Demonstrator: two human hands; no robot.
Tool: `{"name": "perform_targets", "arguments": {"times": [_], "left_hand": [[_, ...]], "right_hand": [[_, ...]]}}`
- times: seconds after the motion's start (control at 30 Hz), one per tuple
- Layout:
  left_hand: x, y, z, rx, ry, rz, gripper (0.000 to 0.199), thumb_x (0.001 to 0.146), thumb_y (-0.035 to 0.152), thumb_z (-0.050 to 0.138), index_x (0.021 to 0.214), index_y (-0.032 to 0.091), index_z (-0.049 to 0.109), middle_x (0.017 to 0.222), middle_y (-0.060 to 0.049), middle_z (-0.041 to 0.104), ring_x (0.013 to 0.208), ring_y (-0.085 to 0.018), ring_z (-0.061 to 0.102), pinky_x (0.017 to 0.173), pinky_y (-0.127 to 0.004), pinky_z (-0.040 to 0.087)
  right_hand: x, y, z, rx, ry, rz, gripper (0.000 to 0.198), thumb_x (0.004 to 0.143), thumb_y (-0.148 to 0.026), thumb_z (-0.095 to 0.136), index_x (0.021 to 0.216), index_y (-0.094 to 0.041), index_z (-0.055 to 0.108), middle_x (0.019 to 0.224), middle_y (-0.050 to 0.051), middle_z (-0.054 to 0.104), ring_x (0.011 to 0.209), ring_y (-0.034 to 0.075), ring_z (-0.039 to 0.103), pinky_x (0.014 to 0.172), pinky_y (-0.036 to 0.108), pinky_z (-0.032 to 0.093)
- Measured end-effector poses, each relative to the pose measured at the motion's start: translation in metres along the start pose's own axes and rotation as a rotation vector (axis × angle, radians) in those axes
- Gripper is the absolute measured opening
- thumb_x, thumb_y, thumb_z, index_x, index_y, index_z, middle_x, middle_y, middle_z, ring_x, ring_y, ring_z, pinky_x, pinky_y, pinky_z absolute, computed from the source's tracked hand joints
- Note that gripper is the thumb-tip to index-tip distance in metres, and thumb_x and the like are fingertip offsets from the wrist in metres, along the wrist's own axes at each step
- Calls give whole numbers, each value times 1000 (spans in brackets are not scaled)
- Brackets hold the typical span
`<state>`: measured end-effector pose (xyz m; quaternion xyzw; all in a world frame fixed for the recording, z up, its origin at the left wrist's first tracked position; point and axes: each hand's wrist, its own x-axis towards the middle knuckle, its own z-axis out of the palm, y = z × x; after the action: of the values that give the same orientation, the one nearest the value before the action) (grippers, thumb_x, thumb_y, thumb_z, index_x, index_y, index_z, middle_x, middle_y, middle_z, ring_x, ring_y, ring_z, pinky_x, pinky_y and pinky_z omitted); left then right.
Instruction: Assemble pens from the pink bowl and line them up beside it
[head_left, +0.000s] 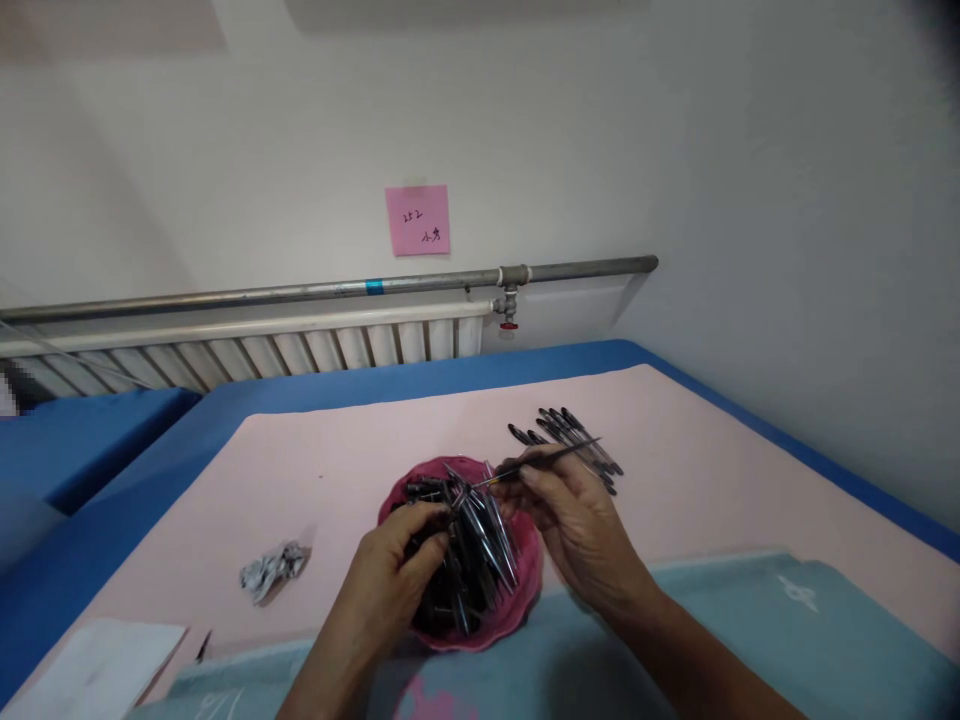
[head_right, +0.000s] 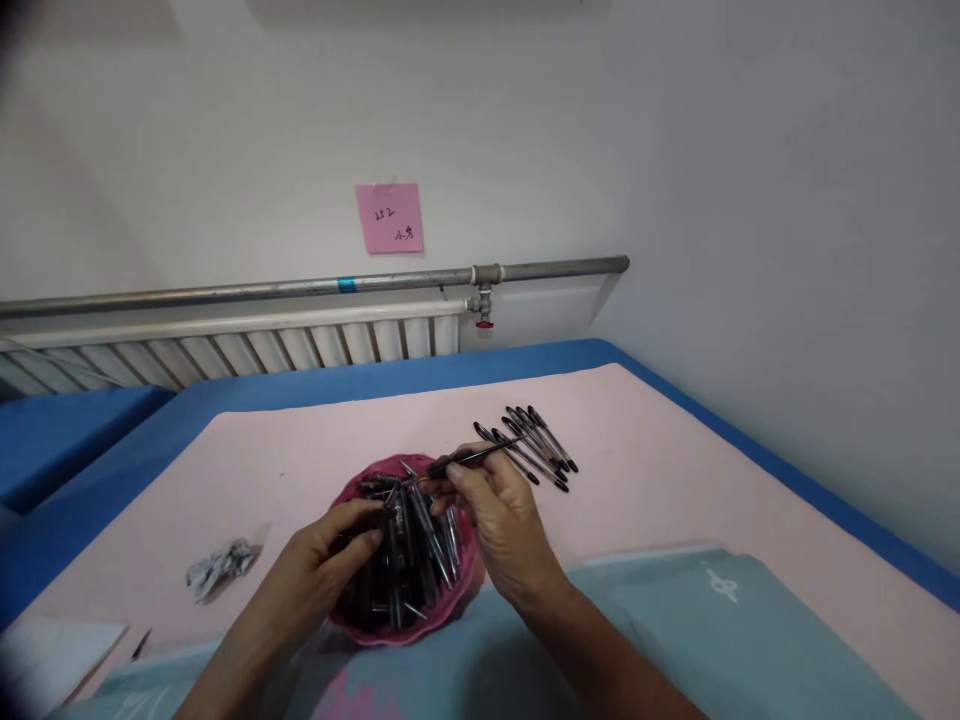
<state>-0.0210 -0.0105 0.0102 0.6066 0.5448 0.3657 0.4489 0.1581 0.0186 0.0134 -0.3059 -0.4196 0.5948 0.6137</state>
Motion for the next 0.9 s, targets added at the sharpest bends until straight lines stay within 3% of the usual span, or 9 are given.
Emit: {"name": "perform_targets", "arguments": {"times": [0.6, 0.9], "left_hand": [[1, -5, -1, 49, 57, 32, 25, 76, 21, 53, 94, 26, 69, 96, -4, 67, 91, -22, 59, 82, -34, 43], [3, -8, -3, 166, 56, 37, 27, 76, 20, 51, 96, 24, 68, 97, -6, 65, 92, -22, 58, 83, -35, 42]], "right_hand": [[0, 1, -5, -46, -30, 14, 13, 76, -25, 61, 84, -20, 53, 73, -1, 65, 64, 15, 63, 58, 27, 48], [0, -3, -5, -234, -5, -15, 11, 76, -27, 58, 81, -19, 52, 68, 0, 62, 60, 14, 60, 56, 28, 48]]}}
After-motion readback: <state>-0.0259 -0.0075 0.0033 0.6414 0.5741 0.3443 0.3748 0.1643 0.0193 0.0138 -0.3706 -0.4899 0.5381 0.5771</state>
